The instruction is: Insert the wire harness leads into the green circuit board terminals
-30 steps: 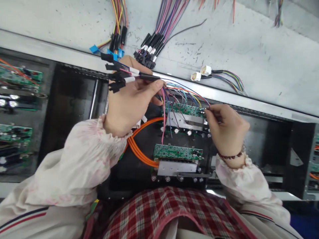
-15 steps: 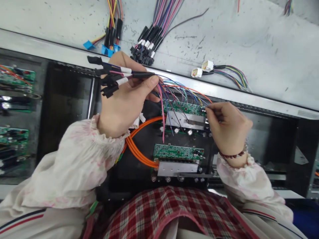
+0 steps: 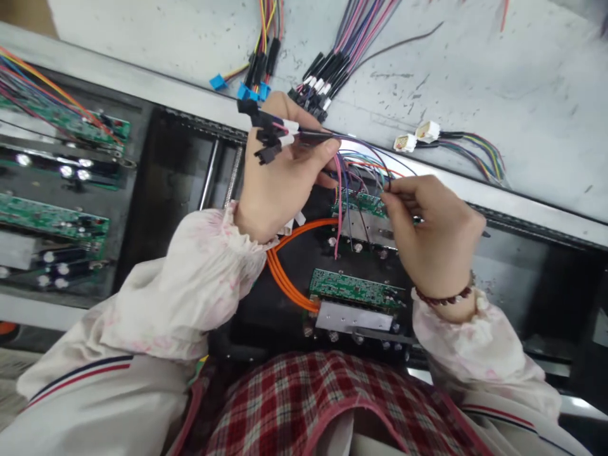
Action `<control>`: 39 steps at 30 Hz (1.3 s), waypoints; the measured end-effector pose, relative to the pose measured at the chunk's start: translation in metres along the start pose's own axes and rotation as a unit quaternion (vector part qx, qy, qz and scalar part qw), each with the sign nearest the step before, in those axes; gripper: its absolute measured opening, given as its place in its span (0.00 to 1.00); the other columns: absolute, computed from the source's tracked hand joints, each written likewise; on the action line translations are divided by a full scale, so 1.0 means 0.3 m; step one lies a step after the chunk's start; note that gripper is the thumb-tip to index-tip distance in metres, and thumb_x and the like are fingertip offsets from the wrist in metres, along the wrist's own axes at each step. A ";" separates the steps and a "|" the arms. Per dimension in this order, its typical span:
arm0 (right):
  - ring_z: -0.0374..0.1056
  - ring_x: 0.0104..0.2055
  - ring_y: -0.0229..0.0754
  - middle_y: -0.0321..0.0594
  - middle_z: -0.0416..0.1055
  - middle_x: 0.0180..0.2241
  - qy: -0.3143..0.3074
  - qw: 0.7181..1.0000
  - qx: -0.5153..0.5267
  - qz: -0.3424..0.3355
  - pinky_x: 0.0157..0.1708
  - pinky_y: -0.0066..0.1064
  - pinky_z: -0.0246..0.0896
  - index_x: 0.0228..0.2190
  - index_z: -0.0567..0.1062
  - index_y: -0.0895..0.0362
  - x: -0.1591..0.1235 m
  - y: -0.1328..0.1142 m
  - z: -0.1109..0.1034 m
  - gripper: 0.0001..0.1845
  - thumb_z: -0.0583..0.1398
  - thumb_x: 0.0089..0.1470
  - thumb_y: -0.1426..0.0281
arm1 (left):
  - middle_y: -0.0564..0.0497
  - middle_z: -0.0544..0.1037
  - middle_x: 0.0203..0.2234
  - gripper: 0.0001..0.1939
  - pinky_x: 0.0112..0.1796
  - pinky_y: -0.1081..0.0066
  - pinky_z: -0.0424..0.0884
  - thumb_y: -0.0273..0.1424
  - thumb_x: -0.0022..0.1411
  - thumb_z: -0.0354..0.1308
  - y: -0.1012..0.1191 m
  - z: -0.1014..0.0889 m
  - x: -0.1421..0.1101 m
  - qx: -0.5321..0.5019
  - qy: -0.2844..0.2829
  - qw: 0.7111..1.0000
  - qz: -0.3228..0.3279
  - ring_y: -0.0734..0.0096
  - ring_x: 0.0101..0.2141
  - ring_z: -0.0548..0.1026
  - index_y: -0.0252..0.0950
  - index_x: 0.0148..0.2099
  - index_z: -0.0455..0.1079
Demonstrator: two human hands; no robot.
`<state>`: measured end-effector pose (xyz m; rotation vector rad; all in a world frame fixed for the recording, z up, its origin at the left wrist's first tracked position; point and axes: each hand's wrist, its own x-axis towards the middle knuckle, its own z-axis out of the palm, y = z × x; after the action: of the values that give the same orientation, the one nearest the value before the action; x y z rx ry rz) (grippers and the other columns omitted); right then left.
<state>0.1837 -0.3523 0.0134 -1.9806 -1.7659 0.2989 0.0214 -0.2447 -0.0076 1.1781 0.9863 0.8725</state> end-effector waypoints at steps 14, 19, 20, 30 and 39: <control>0.72 0.31 0.39 0.36 0.76 0.32 -0.008 1.000 0.003 0.000 0.32 0.29 0.64 0.35 0.75 0.56 0.010 0.031 0.049 0.03 0.60 0.60 0.73 | 0.55 0.74 0.24 0.17 0.24 0.68 0.79 0.36 0.56 0.70 0.015 0.002 -0.009 -0.004 0.022 1.000 0.021 0.68 0.28 0.79 0.41 0.33 0.62; 0.71 0.30 0.38 0.34 0.75 0.31 -0.002 1.000 -0.015 -0.014 0.30 0.28 0.61 0.34 0.75 0.56 0.010 0.028 0.048 0.01 0.61 0.59 0.73 | 0.54 0.74 0.26 0.12 0.23 0.67 0.80 0.23 0.58 0.65 0.005 -0.006 -0.003 -0.016 0.018 0.998 0.051 0.67 0.27 0.79 0.39 0.33 0.64; 0.71 0.31 0.38 0.34 0.75 0.31 0.004 1.000 -0.025 -0.016 0.31 0.29 0.61 0.35 0.75 0.57 0.005 0.024 0.042 0.01 0.62 0.59 0.73 | 0.54 0.74 0.26 0.12 0.23 0.66 0.81 0.22 0.58 0.65 0.004 -0.007 -0.001 -0.013 0.018 0.998 0.053 0.66 0.27 0.79 0.40 0.33 0.64; 0.71 0.36 0.40 0.38 0.73 0.32 0.032 0.998 -0.034 -0.033 0.36 0.30 0.65 0.34 0.74 0.57 -0.053 -0.016 -0.069 0.01 0.62 0.60 0.74 | 0.56 0.77 0.27 0.13 0.25 0.69 0.82 0.24 0.57 0.69 0.003 -0.006 -0.007 -0.005 0.030 0.999 0.043 0.67 0.29 0.80 0.40 0.34 0.65; 0.73 0.31 0.31 0.31 0.77 0.32 -0.004 0.999 -0.037 -0.026 0.32 0.21 0.63 0.37 0.76 0.56 -0.034 0.061 -0.011 0.02 0.63 0.61 0.72 | 0.54 0.79 0.28 0.13 0.23 0.78 0.81 0.26 0.57 0.69 0.047 -0.008 -0.018 0.075 0.061 0.995 0.014 0.70 0.26 0.80 0.37 0.32 0.66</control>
<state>0.1998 -0.3642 0.0060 -1.9830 -1.8541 0.2271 0.0167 -0.2464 0.0069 1.2806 1.1542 0.9142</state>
